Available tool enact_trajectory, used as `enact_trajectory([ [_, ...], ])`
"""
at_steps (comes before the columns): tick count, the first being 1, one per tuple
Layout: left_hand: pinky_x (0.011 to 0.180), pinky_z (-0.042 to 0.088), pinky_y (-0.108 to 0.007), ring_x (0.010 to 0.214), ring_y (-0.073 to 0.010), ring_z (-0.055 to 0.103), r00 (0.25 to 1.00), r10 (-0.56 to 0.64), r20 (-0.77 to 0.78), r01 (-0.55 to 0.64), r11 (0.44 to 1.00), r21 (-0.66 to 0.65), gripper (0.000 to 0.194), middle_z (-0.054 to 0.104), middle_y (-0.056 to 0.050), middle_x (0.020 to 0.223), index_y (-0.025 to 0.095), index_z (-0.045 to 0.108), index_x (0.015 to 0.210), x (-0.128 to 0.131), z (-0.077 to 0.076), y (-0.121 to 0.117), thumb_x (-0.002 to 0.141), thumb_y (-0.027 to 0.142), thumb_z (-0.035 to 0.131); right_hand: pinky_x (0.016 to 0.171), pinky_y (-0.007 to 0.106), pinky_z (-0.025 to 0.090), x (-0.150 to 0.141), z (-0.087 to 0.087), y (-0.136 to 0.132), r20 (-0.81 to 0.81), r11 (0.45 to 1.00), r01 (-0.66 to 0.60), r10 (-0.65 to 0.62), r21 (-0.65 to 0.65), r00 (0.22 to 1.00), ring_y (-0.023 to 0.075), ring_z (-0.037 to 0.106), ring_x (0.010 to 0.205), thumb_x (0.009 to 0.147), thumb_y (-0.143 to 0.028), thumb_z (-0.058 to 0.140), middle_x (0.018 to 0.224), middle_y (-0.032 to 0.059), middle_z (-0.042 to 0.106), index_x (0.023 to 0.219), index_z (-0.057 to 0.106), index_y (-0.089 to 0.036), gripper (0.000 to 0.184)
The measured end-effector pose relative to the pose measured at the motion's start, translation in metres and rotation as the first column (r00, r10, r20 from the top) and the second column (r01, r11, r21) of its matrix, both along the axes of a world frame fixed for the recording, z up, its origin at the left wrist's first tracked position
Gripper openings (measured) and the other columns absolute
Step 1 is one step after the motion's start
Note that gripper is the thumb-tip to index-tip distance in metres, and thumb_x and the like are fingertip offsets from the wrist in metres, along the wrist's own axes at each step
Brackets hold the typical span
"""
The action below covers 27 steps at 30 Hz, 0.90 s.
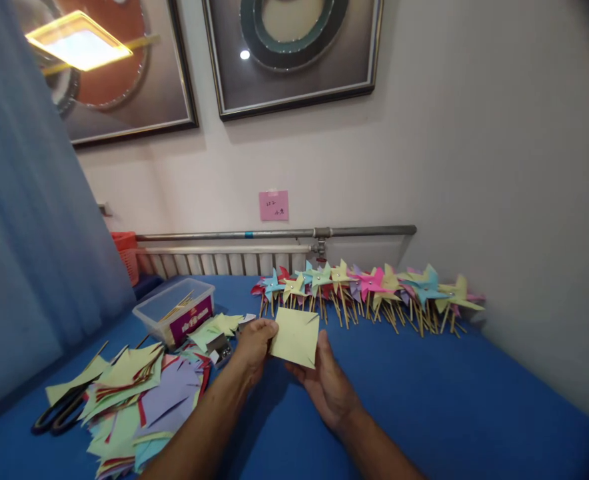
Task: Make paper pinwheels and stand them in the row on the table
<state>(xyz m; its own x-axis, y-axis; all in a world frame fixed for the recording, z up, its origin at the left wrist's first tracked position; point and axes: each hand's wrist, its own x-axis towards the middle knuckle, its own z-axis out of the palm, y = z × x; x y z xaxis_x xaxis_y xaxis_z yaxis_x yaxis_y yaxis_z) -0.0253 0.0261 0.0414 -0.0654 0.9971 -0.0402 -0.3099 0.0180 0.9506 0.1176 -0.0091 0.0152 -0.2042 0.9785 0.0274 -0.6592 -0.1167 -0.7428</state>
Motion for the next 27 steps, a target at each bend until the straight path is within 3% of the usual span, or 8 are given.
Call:
enact_trajectory([
  [3, 0.047, 0.031, -0.021, 0.045, -0.0078, 0.044, 0.992, 0.08, -0.095, -0.077, 0.997, 0.031, 0.034, 0.055, 0.006, 0.051, 0.016, 0.061, 0.068, 0.009, -0.02, 0.002, 0.06, 0.044, 0.079, 0.08, 0.039, 0.056, 0.003, -0.005, 0.007, 0.078, 0.997, 0.07, -0.068, -0.015, 0.995, 0.0291, 0.071, 0.101, 0.077, -0.067, 0.071, 0.108, 0.0105, 0.078, 0.115, 0.07, -0.02, 0.06],
  [6, 0.047, 0.031, -0.021, 0.045, -0.0079, 0.043, 0.984, 0.092, -0.15, -0.086, 0.995, 0.046, 0.031, 0.055, 0.006, 0.051, 0.016, 0.061, 0.067, 0.011, -0.031, -0.006, 0.064, 0.044, 0.076, 0.078, 0.038, 0.058, 0.002, -0.014, 0.013, 0.195, 0.989, 0.143, -0.132, -0.046, 0.972, 0.0293, 0.074, 0.092, 0.068, -0.048, 0.084, 0.097, 0.0099, 0.08, 0.111, 0.07, -0.017, 0.055],
  [10, 0.051, 0.038, -0.022, 0.049, -0.0098, 0.05, 0.986, 0.061, -0.153, -0.051, 0.996, 0.072, 0.029, 0.063, 0.003, 0.058, 0.016, 0.064, 0.071, 0.011, -0.029, -0.011, 0.061, 0.04, 0.077, 0.076, 0.038, 0.058, 0.002, -0.022, 0.017, 0.274, 0.976, 0.208, -0.186, -0.055, 0.944, 0.0284, 0.075, 0.084, 0.065, -0.04, 0.083, 0.089, 0.0083, 0.08, 0.106, 0.071, -0.016, 0.049],
  [18, 0.053, 0.041, -0.023, 0.053, -0.0116, 0.052, 0.974, 0.073, -0.213, -0.047, 0.991, 0.123, 0.026, 0.063, 0.002, 0.062, 0.016, 0.064, 0.075, 0.007, -0.034, -0.005, 0.068, 0.04, 0.073, 0.07, 0.033, 0.056, 0.004, -0.023, 0.016, 0.335, 0.984, 0.173, -0.148, -0.045, 0.93, 0.0251, 0.074, 0.077, 0.068, -0.043, 0.081, 0.088, 0.0094, 0.08, 0.101, 0.074, -0.013, 0.046],
  [23, 0.058, 0.04, -0.023, 0.061, -0.0125, 0.052, 0.885, 0.201, -0.421, -0.079, 0.954, 0.288, 0.014, 0.059, 0.003, 0.064, 0.018, 0.063, 0.071, 0.006, -0.032, -0.009, 0.076, 0.031, 0.067, 0.067, 0.034, 0.056, 0.003, -0.026, 0.016, 0.331, 0.982, 0.183, -0.16, -0.039, 0.93, 0.0256, 0.074, 0.074, 0.067, -0.044, 0.082, 0.085, 0.0087, 0.08, 0.1, 0.075, -0.014, 0.045],
  [27, 0.064, 0.04, -0.024, 0.066, -0.0143, 0.055, 0.757, 0.304, -0.579, -0.012, 0.891, 0.453, 0.011, 0.061, 0.001, 0.068, 0.019, 0.066, 0.07, 0.006, -0.026, -0.016, 0.08, 0.02, 0.061, 0.06, 0.031, 0.053, 0.004, -0.029, 0.018, 0.352, 0.982, 0.186, -0.165, -0.027, 0.921, 0.0235, 0.072, 0.067, 0.069, -0.045, 0.079, 0.08, 0.0077, 0.079, 0.094, 0.074, -0.014, 0.04],
])
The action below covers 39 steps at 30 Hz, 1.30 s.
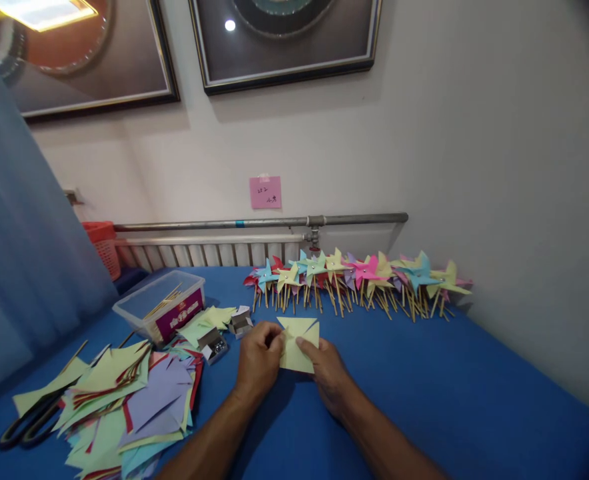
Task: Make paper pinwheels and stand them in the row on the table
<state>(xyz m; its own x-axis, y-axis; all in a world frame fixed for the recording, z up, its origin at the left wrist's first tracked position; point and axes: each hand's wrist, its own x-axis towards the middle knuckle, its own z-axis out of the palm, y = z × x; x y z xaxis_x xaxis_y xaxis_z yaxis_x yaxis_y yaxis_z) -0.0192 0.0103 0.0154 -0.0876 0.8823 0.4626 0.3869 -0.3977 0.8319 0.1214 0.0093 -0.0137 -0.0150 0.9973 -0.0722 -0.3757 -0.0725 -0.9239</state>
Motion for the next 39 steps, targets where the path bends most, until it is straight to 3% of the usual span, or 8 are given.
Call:
enact_trajectory([
  [4, 0.074, 0.045, -0.028, 0.079, -0.0177, 0.062, 0.972, -0.04, -0.23, 0.082, 0.981, 0.176, 0.017, 0.068, -0.004, 0.08, 0.02, 0.07, 0.078, -0.002, -0.001, -0.002, 0.084, 0.014, 0.056, 0.061, 0.031, 0.053, 0.0, -0.001, 0.002, 0.005, 1.0, -0.005, 0.005, 0.001, 1.0, 0.0236, 0.072, 0.069, 0.07, -0.048, 0.077, 0.079, 0.0074, 0.078, 0.09, 0.072, -0.016, 0.038],
  [10, 0.079, 0.048, -0.028, 0.085, -0.0174, 0.065, 0.901, -0.05, -0.43, 0.173, 0.953, 0.251, 0.025, 0.07, -0.007, 0.092, 0.02, 0.071, 0.089, -0.004, -0.004, -0.004, 0.09, 0.008, 0.05, 0.057, 0.029, 0.052, 0.0, 0.0, 0.003, 0.004, 0.999, 0.015, -0.015, -0.041, 1.0, 0.0228, 0.071, 0.068, 0.074, -0.058, 0.073, 0.076, 0.0071, 0.076, 0.089, 0.07, -0.016, 0.044],
  [19, 0.077, 0.047, -0.029, 0.087, -0.0184, 0.064, 0.783, 0.1, -0.614, 0.165, 0.918, 0.36, 0.027, 0.068, -0.008, 0.09, 0.02, 0.072, 0.089, -0.006, 0.0, -0.006, 0.096, 0.015, 0.046, 0.063, 0.032, 0.055, 0.002, 0.005, -0.002, 0.013, 1.0, -0.014, 0.014, -0.02, 1.0, 0.0239, 0.072, 0.073, 0.067, -0.048, 0.08, 0.083, 0.0078, 0.078, 0.097, 0.072, -0.015, 0.045],
  [25, 0.078, 0.045, -0.031, 0.087, -0.0193, 0.063, 0.775, 0.071, -0.628, 0.191, 0.921, 0.34, 0.027, 0.068, -0.009, 0.092, 0.02, 0.073, 0.089, -0.005, 0.001, -0.01, 0.095, 0.015, 0.046, 0.062, 0.033, 0.055, 0.003, -0.003, 0.007, 0.164, 0.997, 0.083, -0.083, 0.008, 0.983, 0.025, 0.072, 0.069, 0.067, -0.04, 0.077, 0.078, 0.0069, 0.078, 0.087, 0.074, -0.017, 0.031],
  [29, 0.077, 0.045, -0.031, 0.085, -0.0192, 0.062, 0.903, -0.037, -0.428, 0.134, 0.971, 0.199, 0.017, 0.068, -0.008, 0.09, 0.019, 0.072, 0.088, -0.003, 0.002, -0.008, 0.09, 0.021, 0.055, 0.062, 0.032, 0.055, 0.007, -0.006, 0.013, 0.254, 0.986, 0.156, -0.166, 0.057, 0.953, 0.0261, 0.072, 0.071, 0.066, -0.04, 0.077, 0.08, 0.008, 0.079, 0.084, 0.075, -0.017, 0.029],
  [32, 0.066, 0.042, -0.027, 0.069, -0.0161, 0.057, 0.996, -0.042, -0.076, 0.036, 0.996, -0.082, 0.012, 0.065, -0.003, 0.073, 0.018, 0.068, 0.077, -0.001, 0.005, -0.004, 0.081, 0.029, 0.066, 0.063, 0.033, 0.055, 0.007, -0.007, 0.012, 0.248, 0.987, 0.148, -0.161, 0.069, 0.955, 0.0256, 0.072, 0.071, 0.068, -0.043, 0.075, 0.081, 0.008, 0.079, 0.088, 0.075, -0.017, 0.033],
  [35, 0.056, 0.038, -0.025, 0.055, -0.0126, 0.051, 0.954, -0.079, 0.289, 0.189, 0.907, -0.376, 0.024, 0.06, 0.001, 0.061, 0.016, 0.065, 0.07, 0.0, 0.008, 0.0, 0.069, 0.038, 0.074, 0.062, 0.032, 0.054, 0.005, -0.008, 0.011, 0.264, 0.992, 0.098, -0.116, 0.078, 0.958, 0.0245, 0.071, 0.07, 0.068, -0.045, 0.075, 0.081, 0.0076, 0.079, 0.091, 0.075, -0.016, 0.037],
  [39, 0.051, 0.036, -0.024, 0.048, -0.0102, 0.049, 0.862, -0.101, 0.497, 0.357, 0.816, -0.454, 0.034, 0.059, 0.002, 0.055, 0.016, 0.06, 0.063, 0.0, 0.007, 0.001, 0.052, 0.036, 0.085, 0.062, 0.032, 0.054, 0.001, -0.01, 0.01, 0.278, 0.997, 0.005, -0.027, 0.077, 0.96, 0.0249, 0.071, 0.07, 0.067, -0.047, 0.076, 0.08, 0.0068, 0.079, 0.094, 0.076, -0.015, 0.042],
])
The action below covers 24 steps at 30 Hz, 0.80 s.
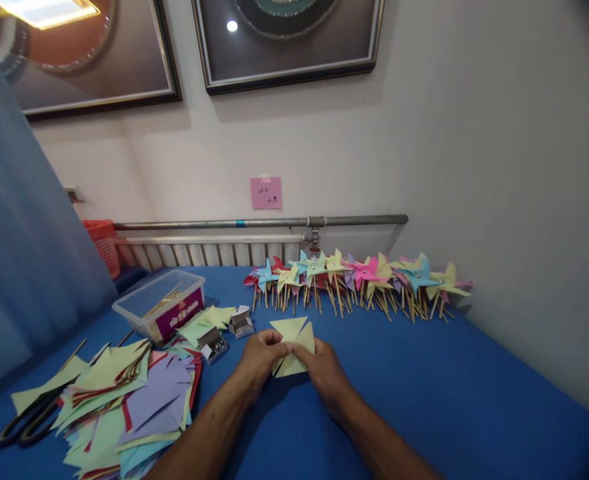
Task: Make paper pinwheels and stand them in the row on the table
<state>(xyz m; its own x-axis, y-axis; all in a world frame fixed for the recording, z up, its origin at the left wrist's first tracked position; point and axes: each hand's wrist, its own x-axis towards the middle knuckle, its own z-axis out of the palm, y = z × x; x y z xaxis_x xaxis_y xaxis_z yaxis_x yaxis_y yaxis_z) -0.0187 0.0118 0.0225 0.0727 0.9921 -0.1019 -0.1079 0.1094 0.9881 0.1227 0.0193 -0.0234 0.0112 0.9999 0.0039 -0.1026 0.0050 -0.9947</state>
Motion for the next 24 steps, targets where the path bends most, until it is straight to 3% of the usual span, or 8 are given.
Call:
enact_trajectory([
  [6, 0.049, 0.034, -0.023, 0.047, -0.0093, 0.047, 0.999, 0.039, -0.011, -0.039, 0.999, -0.005, 0.036, 0.057, 0.002, 0.051, 0.015, 0.059, 0.059, -0.0008, -0.0008, 0.0008, 0.048, 0.037, 0.086, 0.063, 0.032, 0.054, 0.001, 0.0017, -0.0017, 0.024, 1.0, -0.03, 0.03, -0.007, 0.999, 0.0263, 0.071, 0.074, 0.067, -0.051, 0.076, 0.081, 0.0074, 0.078, 0.095, 0.076, -0.015, 0.045],
  [13, 0.049, 0.033, -0.023, 0.047, -0.0094, 0.047, 1.0, 0.022, -0.008, -0.022, 0.998, -0.051, 0.031, 0.059, 0.001, 0.052, 0.014, 0.063, 0.063, -0.0014, 0.0011, -0.0002, 0.052, 0.036, 0.082, 0.064, 0.033, 0.054, 0.0022, -0.0019, 0.0007, -0.035, 0.999, 0.019, -0.02, -0.035, 0.999, 0.0257, 0.071, 0.071, 0.067, -0.049, 0.074, 0.082, 0.0097, 0.079, 0.095, 0.075, -0.014, 0.044],
  [24, 0.046, 0.03, -0.022, 0.043, -0.008, 0.042, 0.993, 0.101, -0.058, -0.103, 0.994, -0.028, 0.027, 0.054, 0.004, 0.047, 0.016, 0.059, 0.06, -0.0001, -0.0011, 0.0022, 0.058, 0.03, 0.081, 0.063, 0.034, 0.054, 0.0011, -0.001, 0.0001, -0.022, 0.999, 0.036, -0.036, -0.031, 0.999, 0.0271, 0.072, 0.074, 0.065, -0.046, 0.078, 0.083, 0.0087, 0.079, 0.095, 0.075, -0.016, 0.043],
])
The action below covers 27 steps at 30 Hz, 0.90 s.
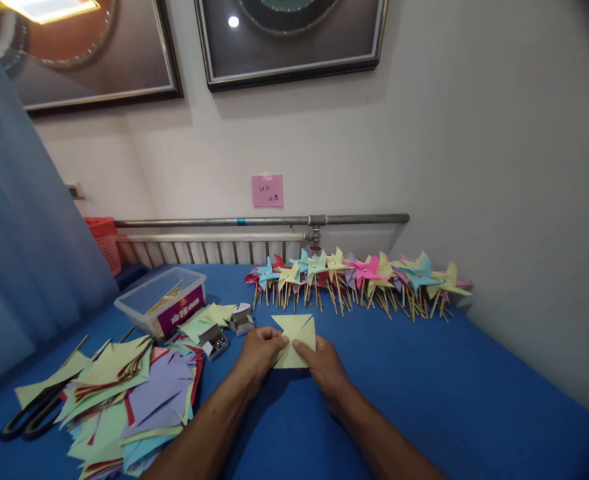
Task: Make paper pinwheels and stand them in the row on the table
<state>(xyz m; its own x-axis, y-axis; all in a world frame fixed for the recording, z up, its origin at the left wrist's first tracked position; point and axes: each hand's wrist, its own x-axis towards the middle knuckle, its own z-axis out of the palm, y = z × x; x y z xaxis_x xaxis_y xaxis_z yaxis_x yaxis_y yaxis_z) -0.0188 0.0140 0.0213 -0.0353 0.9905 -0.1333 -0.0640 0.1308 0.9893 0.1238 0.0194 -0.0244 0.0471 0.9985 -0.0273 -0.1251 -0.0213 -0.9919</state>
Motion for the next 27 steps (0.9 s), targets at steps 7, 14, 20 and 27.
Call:
enact_trajectory([
  [7, 0.048, 0.036, -0.023, 0.045, -0.0108, 0.049, 1.0, -0.003, 0.008, 0.003, 1.0, -0.016, 0.03, 0.061, 0.0, 0.051, 0.015, 0.062, 0.063, 0.002, -0.002, 0.001, 0.061, 0.036, 0.083, 0.061, 0.034, 0.054, 0.0, 0.002, -0.001, 0.011, 0.999, -0.034, 0.034, -0.007, 0.999, 0.0261, 0.071, 0.07, 0.068, -0.047, 0.074, 0.08, 0.009, 0.078, 0.091, 0.075, -0.015, 0.039],
  [14, 0.047, 0.031, -0.021, 0.044, -0.0085, 0.042, 0.998, 0.053, -0.046, -0.051, 0.998, 0.044, 0.027, 0.054, 0.004, 0.047, 0.016, 0.062, 0.059, 0.005, 0.002, -0.003, 0.064, 0.035, 0.08, 0.062, 0.032, 0.055, 0.001, 0.01, -0.006, -0.032, 0.999, -0.035, 0.035, 0.004, 0.999, 0.0264, 0.073, 0.074, 0.067, -0.049, 0.079, 0.087, 0.0095, 0.08, 0.101, 0.075, -0.015, 0.048],
  [20, 0.049, 0.035, -0.022, 0.047, -0.0106, 0.047, 0.994, 0.076, -0.072, -0.073, 0.996, 0.045, 0.028, 0.058, 0.002, 0.05, 0.016, 0.063, 0.06, 0.005, 0.003, -0.004, 0.065, 0.037, 0.081, 0.061, 0.031, 0.054, 0.001, 0.012, -0.008, -0.074, 0.998, -0.052, 0.053, 0.02, 0.996, 0.0243, 0.072, 0.073, 0.072, -0.053, 0.074, 0.086, 0.009, 0.079, 0.102, 0.075, -0.015, 0.049],
  [27, 0.048, 0.034, -0.022, 0.046, -0.0096, 0.046, 0.999, 0.037, 0.003, -0.037, 0.999, -0.011, 0.027, 0.058, 0.002, 0.049, 0.016, 0.061, 0.06, 0.007, 0.001, -0.003, 0.061, 0.034, 0.081, 0.063, 0.031, 0.053, 0.0, 0.009, -0.003, -0.014, 1.0, -0.015, 0.015, 0.012, 1.0, 0.0241, 0.07, 0.07, 0.067, -0.043, 0.076, 0.079, 0.007, 0.078, 0.092, 0.075, -0.015, 0.037],
])
